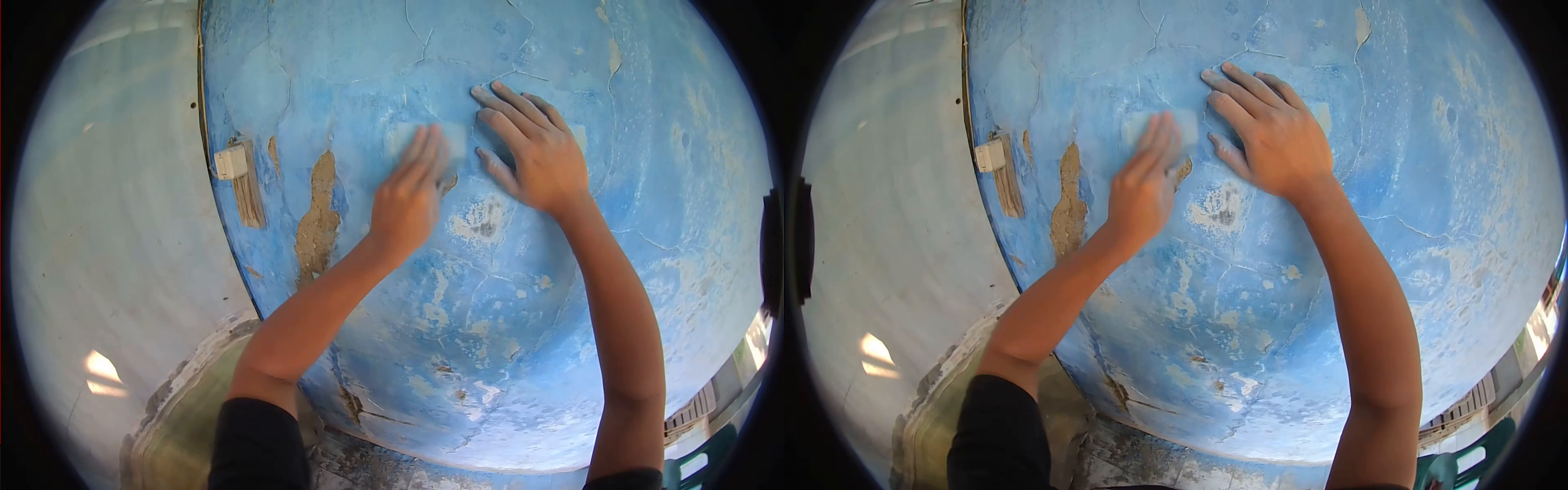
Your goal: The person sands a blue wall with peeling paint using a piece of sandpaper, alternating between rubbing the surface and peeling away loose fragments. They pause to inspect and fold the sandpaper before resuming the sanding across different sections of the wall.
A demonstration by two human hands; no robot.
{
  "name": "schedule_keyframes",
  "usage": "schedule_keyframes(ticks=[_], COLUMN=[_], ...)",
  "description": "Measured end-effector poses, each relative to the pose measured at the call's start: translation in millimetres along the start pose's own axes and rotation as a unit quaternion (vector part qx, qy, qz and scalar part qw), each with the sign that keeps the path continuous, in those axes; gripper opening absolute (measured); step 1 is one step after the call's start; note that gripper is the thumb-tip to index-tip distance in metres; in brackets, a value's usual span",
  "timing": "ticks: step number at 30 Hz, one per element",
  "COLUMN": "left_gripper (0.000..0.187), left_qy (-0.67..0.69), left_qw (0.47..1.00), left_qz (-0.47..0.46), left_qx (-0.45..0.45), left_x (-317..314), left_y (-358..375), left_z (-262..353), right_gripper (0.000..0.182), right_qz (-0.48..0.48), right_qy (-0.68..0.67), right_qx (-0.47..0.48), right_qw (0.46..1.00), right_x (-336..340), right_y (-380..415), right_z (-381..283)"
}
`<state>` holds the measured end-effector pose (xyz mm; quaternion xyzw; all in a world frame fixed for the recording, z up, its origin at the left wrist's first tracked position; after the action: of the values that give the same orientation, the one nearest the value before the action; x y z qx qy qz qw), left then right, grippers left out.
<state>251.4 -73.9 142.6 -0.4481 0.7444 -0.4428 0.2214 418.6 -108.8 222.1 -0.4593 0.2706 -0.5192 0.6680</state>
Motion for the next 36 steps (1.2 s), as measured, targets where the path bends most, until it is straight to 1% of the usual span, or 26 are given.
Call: schedule_keyframes(ticks=[1, 2, 3, 4, 5, 6, 8, 9, 11, 12, 14, 15, 17, 18, 20, 21, 23, 24, 26, 27, 29, 32, 33, 35, 36], left_gripper=[0.051, 0.051, 0.051, 0.051, 0.051, 0.051, 0.043, 0.043, 0.044, 0.044, 0.044, 0.044, 0.043, 0.043, 0.043, 0.043, 0.042, 0.042, 0.039, 0.039, 0.038, 0.039, 0.039, 0.042, 0.042], left_qy=[0.001, -0.005, -0.020, -0.037, -0.049, -0.051, 0.009, 0.007, -0.005, -0.004, -0.055, -0.055, -0.012, -0.014, -0.023, -0.023, -0.019, -0.020, -0.011, -0.010, 0.000, -0.021, -0.023, -0.019, -0.020], left_qw=[1.000, 1.000, 0.998, 0.992, 0.991, 0.991, 0.998, 0.999, 0.996, 0.996, 0.992, 0.992, 0.999, 0.999, 0.995, 0.994, 0.986, 0.986, 0.999, 0.999, 0.993, 0.991, 0.991, 0.999, 0.999], left_qz=[-0.007, -0.001, 0.021, 0.031, 0.032, 0.025, -0.032, -0.033, -0.031, -0.032, 0.026, 0.029, -0.015, -0.015, -0.010, -0.013, 0.037, 0.041, 0.005, 0.004, 0.012, 0.033, 0.034, -0.013, -0.007], left_qx=[-0.014, -0.009, 0.051, 0.115, 0.121, 0.122, 0.046, 0.040, 0.083, 0.082, 0.113, 0.112, 0.038, 0.037, 0.099, 0.102, 0.163, 0.161, 0.053, 0.051, 0.121, 0.130, 0.127, 0.045, 0.040], left_x=[-3.5, -2.8, 6.8, 17.7, 15.4, 14.9, 3.9, 8.6, 20.7, 16.1, 11.8, 9.7, 4.2, 9.0, 21.7, 18.4, 12.3, 10.9, 4.5, 7.0, 16.9, 10.6, 12.0, 8.1, 10.1], left_y=[2.2, 1.3, -5.0, 0.3, 3.1, 10.3, 17.8, 13.8, 8.6, 9.7, 10.6, 13.2, 20.6, 15.1, 5.6, 4.7, 1.2, 2.9, 9.7, 7.8, 3.3, 2.6, 4.8, 6.6, 3.9], left_z=[3.1, -9.1, -37.1, -51.2, -43.3, -35.7, -17.8, -24.6, -50.4, -50.5, -51.7, -47.7, -28.8, -33.5, -49.5, -48.3, -46.0, -39.2, -5.3, -8.0, -32.3, -26.4, -28.6, -26.0, -36.0], right_gripper=[0.034, 0.034, 0.034, 0.034, 0.034, 0.034, 0.035, 0.034, 0.034, 0.034, 0.035, 0.036, 0.037, 0.039, 0.040, 0.042, 0.043, 0.045, 0.046, 0.047, 0.048, 0.049, 0.049, 0.049, 0.050], right_qz=[0.004, 0.006, 0.014, 0.016, 0.013, 0.017, 0.027, 0.025, 0.026, 0.027, 0.029, 0.028, 0.029, 0.025, 0.013, 0.013, 0.014, 0.012, 0.009, 0.012, 0.018, 0.019, 0.019, 0.024, 0.021], right_qy=[-0.009, -0.010, -0.006, -0.014, -0.023, -0.019, -0.013, -0.011, -0.007, -0.001, 0.008, 0.012, 0.014, 0.017, 0.014, 0.018, 0.025, 0.026, 0.027, 0.022, 0.019, 0.020, 0.017, 0.019, 0.017], right_qx=[0.002, 0.012, 0.008, 0.001, -0.003, -0.003, -0.004, -0.001, 0.001, 0.001, 0.001, -0.001, -0.001, -0.001, 0.001, 0.000, -0.001, -0.010, -0.023, -0.028, -0.036, -0.049, -0.056, -0.061, -0.066], right_qw=[1.000, 1.000, 1.000, 1.000, 1.000, 1.000, 1.000, 1.000, 1.000, 1.000, 1.000, 1.000, 0.999, 1.000, 1.000, 1.000, 1.000, 1.000, 0.999, 0.999, 0.999, 0.998, 0.998, 0.998, 0.997], right_x=[1.4, 2.6, 3.6, 1.0, -1.0, -1.9, -1.2, -1.5, -2.4, -2.5, -2.7, -3.1, -3.4, -3.1, -4.8, -5.4, -5.2, -6.2, -8.1, -8.8, -8.4, -9.1, -9.4, -8.2, -7.9], right_y=[1.0, 1.9, -0.1, 3.1, 6.2, 6.0, 4.6, 4.9, 5.6, 5.6, 7.0, 6.6, 4.3, 3.2, 6.0, 6.1, 9.2, 11.6, 15.1, 16.4, 18.1, 21.4, 24.0, 28.7, 29.9], right_z=[0.4, 0.8, 2.7, 1.0, -0.5, 0.4, 2.5, 2.5, 1.7, 1.4, 0.2, 0.1, -0.9, -1.2, -3.7, -3.5, -5.3, -7.4, -9.4, -9.6, -9.3, -13.3, -15.2, -19.4, -20.5])
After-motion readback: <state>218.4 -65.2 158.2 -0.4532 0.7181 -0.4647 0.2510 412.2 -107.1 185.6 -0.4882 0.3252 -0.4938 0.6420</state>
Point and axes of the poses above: each hand's wrist, its own y-axis away from the middle knuckle, its own x-axis out of the back of the hand, z = x × y, the point moved 7 cm from there along -y, towards the middle knuckle, and after that the axes turned 13 degrees about -x, right-handed, at the moved point
